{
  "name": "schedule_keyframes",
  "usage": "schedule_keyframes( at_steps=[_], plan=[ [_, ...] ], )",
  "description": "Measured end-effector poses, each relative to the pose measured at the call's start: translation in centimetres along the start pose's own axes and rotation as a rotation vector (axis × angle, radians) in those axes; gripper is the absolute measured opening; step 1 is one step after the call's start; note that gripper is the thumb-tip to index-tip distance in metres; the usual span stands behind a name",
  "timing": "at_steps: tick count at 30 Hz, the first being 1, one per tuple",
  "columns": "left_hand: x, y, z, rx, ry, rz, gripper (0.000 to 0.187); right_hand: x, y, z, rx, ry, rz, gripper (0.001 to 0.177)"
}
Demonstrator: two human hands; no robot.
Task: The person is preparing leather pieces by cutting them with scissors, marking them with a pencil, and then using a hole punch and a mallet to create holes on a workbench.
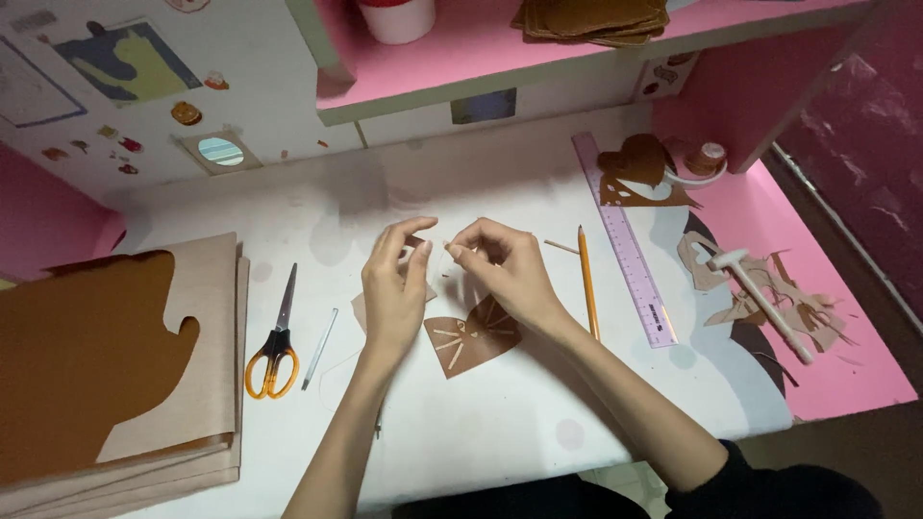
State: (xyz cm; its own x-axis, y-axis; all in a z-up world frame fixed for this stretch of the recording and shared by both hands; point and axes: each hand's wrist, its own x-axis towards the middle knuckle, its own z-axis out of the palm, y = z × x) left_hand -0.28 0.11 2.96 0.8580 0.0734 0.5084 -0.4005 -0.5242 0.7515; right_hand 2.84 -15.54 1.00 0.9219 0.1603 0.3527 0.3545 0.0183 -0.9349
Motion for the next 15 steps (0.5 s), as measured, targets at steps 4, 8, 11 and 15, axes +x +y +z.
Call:
schedule_keyframes(
  at_steps=[4,8,11,15],
  plan=[
    [-0.1,-0.3,-0.1,0.082,0.077,0.107,0.020,0.2,0.6,-0.2,-0.022,0.007,-0.023,0.007],
    [-0.3,0.0,0.3,0.124,0.071,0.163,0.011,0.4,1.4,-0.4,-0.049,0.021,-0.029,0.006],
    [-0.3,-0.9,0.7,0.153,0.090,0.177,0.004,0.4,1.6,-0.3,-0.069,0.014,-0.024,0.006],
    [-0.5,-2.1,1.2,0.188,0.071,0.235,0.003,0.1,1.1,-0.1,-0.078,-0.023,0.005,0.006]
  ],
)
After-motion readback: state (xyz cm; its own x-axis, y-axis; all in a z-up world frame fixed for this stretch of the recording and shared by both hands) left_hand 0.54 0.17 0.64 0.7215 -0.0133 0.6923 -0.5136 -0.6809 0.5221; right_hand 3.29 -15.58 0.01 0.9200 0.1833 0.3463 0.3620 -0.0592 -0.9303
